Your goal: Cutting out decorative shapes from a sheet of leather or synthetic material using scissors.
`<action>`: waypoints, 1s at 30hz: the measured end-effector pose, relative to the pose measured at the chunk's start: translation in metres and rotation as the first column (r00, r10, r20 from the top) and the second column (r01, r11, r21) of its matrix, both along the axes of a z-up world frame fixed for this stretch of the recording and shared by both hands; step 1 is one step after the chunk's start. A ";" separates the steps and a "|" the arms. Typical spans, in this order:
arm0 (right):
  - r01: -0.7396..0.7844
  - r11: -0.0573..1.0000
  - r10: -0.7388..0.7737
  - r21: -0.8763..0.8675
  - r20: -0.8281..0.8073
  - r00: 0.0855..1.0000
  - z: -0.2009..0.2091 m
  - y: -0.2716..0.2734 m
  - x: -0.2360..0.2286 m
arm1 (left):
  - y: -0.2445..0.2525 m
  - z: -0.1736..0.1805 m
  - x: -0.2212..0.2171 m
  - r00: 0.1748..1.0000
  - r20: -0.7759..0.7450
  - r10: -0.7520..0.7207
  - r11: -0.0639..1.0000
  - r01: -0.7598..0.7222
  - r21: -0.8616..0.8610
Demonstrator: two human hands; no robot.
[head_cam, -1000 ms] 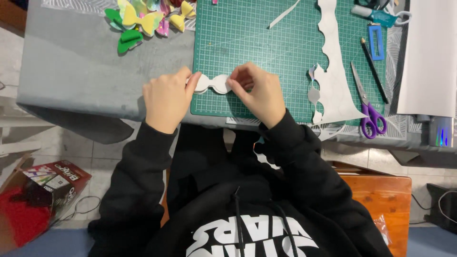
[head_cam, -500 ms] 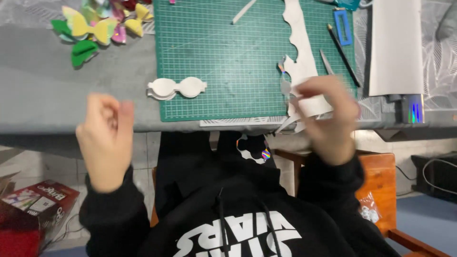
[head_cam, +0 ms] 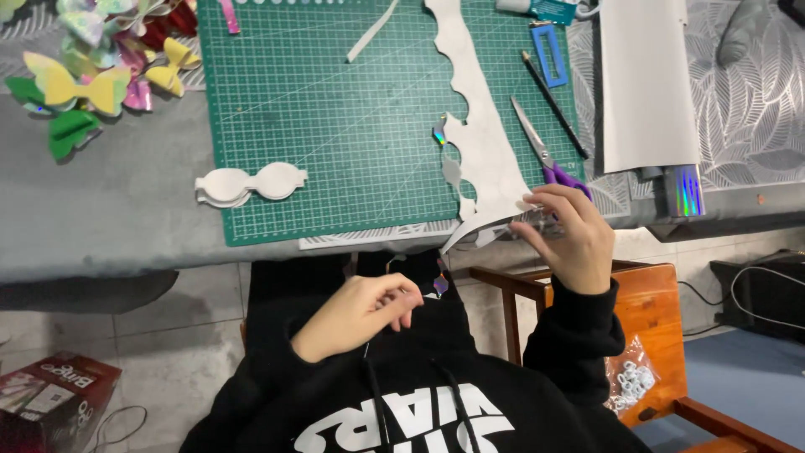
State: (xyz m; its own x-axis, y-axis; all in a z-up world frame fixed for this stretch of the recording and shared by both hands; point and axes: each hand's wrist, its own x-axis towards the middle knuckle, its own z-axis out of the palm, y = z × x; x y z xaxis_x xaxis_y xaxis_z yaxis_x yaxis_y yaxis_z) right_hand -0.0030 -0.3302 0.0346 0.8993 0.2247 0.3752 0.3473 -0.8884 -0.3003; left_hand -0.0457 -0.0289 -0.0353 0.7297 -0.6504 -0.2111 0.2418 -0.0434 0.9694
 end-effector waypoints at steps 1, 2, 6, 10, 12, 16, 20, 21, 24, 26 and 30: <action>0.006 1.000 -0.006 0.002 0.000 1.000 -0.003 -0.004 0.000 | -0.005 0.000 0.002 1.000 0.000 -0.006 1.000 0.006 0.002; 0.017 1.000 -0.017 0.007 0.014 1.000 -0.007 -0.008 -0.001 | -0.011 0.000 0.004 0.999 -0.019 -0.039 0.999 0.039 0.004; 0.014 0.996 -0.022 0.090 0.079 0.997 -0.021 -0.013 0.000 | -0.026 0.001 0.013 0.997 -0.020 -0.072 0.996 0.071 -0.057; -0.082 0.983 0.040 0.162 0.244 0.969 -0.037 -0.004 0.000 | -0.035 -0.016 0.020 0.989 -0.139 -0.049 0.977 0.018 -0.214; -0.156 0.952 0.061 0.262 0.338 0.939 -0.044 0.000 -0.003 | -0.036 -0.043 0.019 0.974 -0.191 -0.125 0.964 0.074 -0.255; -0.177 0.918 0.040 0.355 0.360 0.932 -0.055 -0.003 -0.005 | -0.025 -0.009 0.026 0.998 -0.033 0.052 0.943 -0.038 0.330; -0.197 0.907 0.042 0.374 0.384 0.922 -0.059 0.000 -0.008 | -0.030 0.011 0.028 0.953 0.069 0.295 0.950 -0.300 0.081; -0.212 0.902 0.053 0.375 0.391 0.919 -0.059 0.000 -0.007 | -0.033 0.020 0.029 0.948 0.115 0.298 0.949 -0.307 0.067; -0.231 0.902 0.075 0.364 0.394 0.916 -0.054 0.009 -0.008 | -0.036 0.032 0.030 0.954 0.126 0.273 0.941 -0.291 0.169; -0.251 0.908 0.102 0.336 0.404 0.909 -0.047 0.018 -0.012 | -0.038 0.017 0.026 0.941 0.215 0.261 0.945 -0.295 0.144; -0.341 0.907 0.222 0.248 0.407 0.886 -0.033 0.030 -0.017 | -0.044 -0.003 0.026 0.951 -0.083 0.299 0.954 -0.297 0.028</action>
